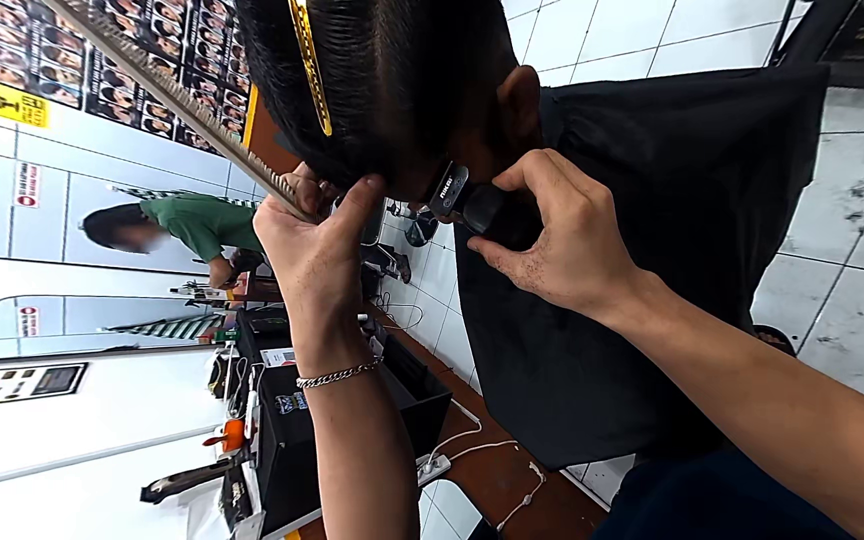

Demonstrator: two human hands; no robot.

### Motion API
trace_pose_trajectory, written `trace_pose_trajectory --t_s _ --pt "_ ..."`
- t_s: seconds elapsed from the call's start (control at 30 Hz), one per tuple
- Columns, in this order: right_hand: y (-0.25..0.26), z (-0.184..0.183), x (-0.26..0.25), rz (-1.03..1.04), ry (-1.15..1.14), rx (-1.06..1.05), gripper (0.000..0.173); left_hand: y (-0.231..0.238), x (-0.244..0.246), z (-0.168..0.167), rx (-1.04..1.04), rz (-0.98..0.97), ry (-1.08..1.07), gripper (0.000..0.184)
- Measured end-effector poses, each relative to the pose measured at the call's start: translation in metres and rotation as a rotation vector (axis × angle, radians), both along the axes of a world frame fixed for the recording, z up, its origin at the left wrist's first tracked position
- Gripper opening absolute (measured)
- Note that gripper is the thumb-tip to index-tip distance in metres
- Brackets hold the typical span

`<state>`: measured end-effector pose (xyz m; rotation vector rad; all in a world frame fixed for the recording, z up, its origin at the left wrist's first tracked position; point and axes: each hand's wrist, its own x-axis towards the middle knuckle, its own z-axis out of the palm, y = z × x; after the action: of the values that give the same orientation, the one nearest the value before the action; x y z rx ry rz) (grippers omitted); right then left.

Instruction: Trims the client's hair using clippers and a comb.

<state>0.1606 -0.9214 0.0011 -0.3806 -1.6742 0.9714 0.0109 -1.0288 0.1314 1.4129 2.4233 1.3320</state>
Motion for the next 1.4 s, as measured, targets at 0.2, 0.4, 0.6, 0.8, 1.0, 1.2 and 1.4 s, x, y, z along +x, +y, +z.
trace_pose_trajectory --t_s 0.2,0.4,0.6,0.8,1.0,1.2,1.4 --pt "0.002 0.001 -0.001 -0.008 -0.015 -0.002 0.039 0.001 0.000 0.001 -0.003 -0.004 0.004 0.020" --pt "0.002 -0.001 0.000 0.000 -0.020 -0.015 0.038 0.001 -0.001 0.000 0.002 -0.003 -0.005 0.020" --pt "0.005 -0.002 0.003 -0.005 -0.027 0.028 0.038 0.001 -0.001 0.000 -0.003 -0.008 -0.001 0.020" --pt "0.010 0.000 0.005 -0.012 -0.047 0.070 0.038 0.000 0.000 0.000 -0.007 -0.013 0.002 0.019" --pt "0.011 0.002 0.003 0.005 -0.063 0.062 0.038 0.001 0.000 0.001 -0.012 -0.007 -0.001 0.019" --pt "0.009 0.000 0.004 0.008 -0.071 0.034 0.038 0.000 0.002 0.000 -0.001 -0.002 -0.004 0.018" --pt "0.008 0.002 0.004 0.010 -0.051 0.024 0.039 0.000 0.003 0.001 -0.012 -0.002 -0.002 0.019"
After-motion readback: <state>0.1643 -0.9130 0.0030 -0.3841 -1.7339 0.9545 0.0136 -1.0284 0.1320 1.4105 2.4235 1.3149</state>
